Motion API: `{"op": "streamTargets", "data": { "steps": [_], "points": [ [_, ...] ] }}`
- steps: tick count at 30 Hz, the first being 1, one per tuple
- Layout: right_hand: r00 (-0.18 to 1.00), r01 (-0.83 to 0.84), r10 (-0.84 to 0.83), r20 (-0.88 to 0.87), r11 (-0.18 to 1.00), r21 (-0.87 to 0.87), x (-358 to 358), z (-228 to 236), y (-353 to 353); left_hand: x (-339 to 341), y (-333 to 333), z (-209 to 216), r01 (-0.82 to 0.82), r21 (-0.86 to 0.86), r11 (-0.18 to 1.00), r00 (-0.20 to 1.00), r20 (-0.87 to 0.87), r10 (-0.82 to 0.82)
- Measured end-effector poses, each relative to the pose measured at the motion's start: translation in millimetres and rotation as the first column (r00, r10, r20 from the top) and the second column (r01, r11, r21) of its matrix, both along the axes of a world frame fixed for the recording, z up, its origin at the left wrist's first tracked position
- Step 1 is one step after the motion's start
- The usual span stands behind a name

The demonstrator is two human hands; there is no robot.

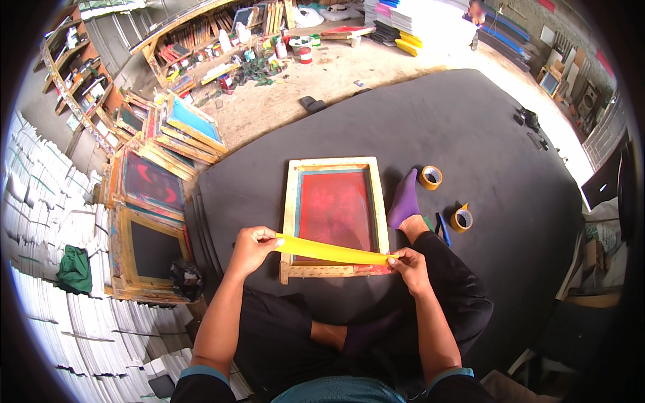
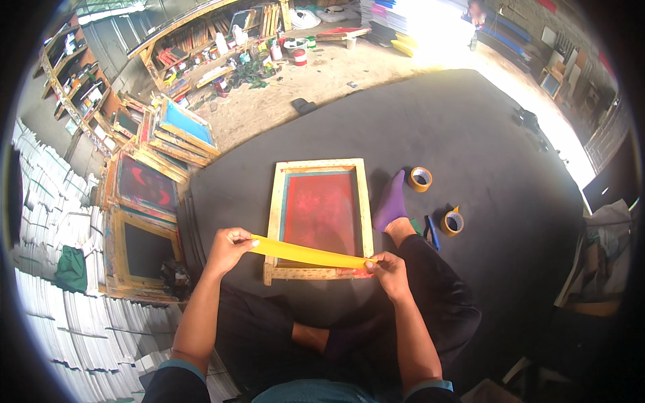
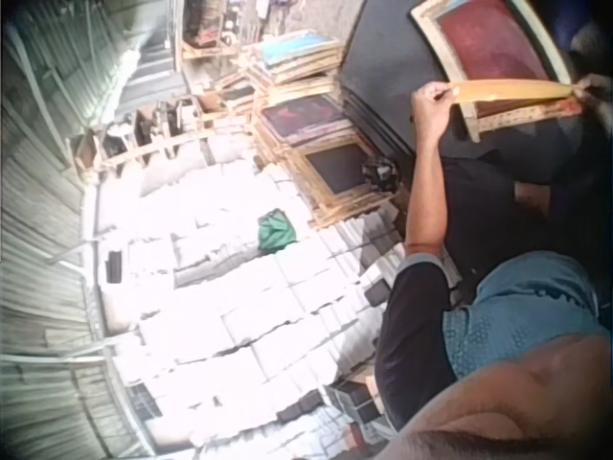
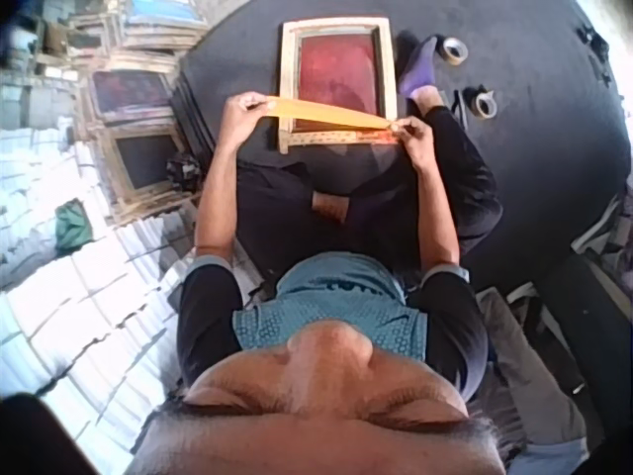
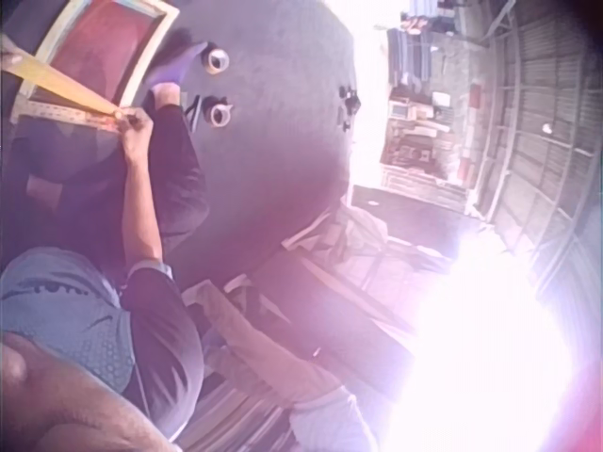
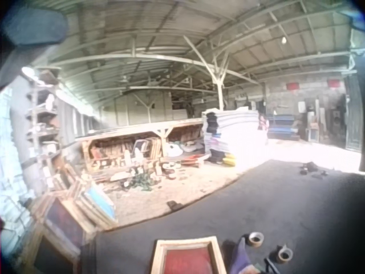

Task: The person sits cross-legged on the floor and applies yellow masking tape to the edges of a wooden screen printing frame. They use scissors to cut the tape and smooth it down along the frame's perimeter.

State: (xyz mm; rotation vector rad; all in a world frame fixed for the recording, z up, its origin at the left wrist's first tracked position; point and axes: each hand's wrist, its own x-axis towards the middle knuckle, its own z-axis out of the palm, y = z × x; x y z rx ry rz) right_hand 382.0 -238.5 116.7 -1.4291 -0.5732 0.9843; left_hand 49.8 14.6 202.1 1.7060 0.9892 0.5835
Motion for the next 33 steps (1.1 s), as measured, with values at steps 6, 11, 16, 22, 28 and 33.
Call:
{"op": "streamTargets", "data": {
  "steps": [6,11,16,22,28,33],
  "points": [
    [0.994,0.062,-0.055,0.094,0.995,-0.072,2.4,-4.8,1.5,-5.4,-4.5,-39.4,-0.001,-0.086,0.996,0.997,0.075,0.008],
    [0.983,0.136,-0.115,0.142,0.979,-0.151,5.1,-15.8,6.1,-12.0,-5.5,-83.0,0.006,-0.126,0.992,0.995,0.101,0.006],
    [0.973,0.198,-0.169,0.155,0.96,-0.196,0.9,-19.7,13.2,-10.3,-7.3,-106.0,-0.022,-0.09,0.996,0.999,0.047,0.027],
    [0.965,0.22,-0.187,0.183,0.957,-0.187,0.7,-41.7,17.1,-6.4,-7.1,-126.1,-0.049,-0.068,0.997,0.998,0.047,0.052],
    [0.957,0.178,-0.111,0.267,0.953,-0.244,3.6,-63.0,27.7,-7.8,2.3,-141.2,-0.023,-0.064,0.998,0.999,-0.038,0.02],
    [0.946,0.106,-0.01,0.325,0.954,-0.279,11.9,-77.1,34.7,-9.2,9.2,-152.0,-0.049,-0.144,0.988,0.998,-0.051,0.042]
  ]
}}
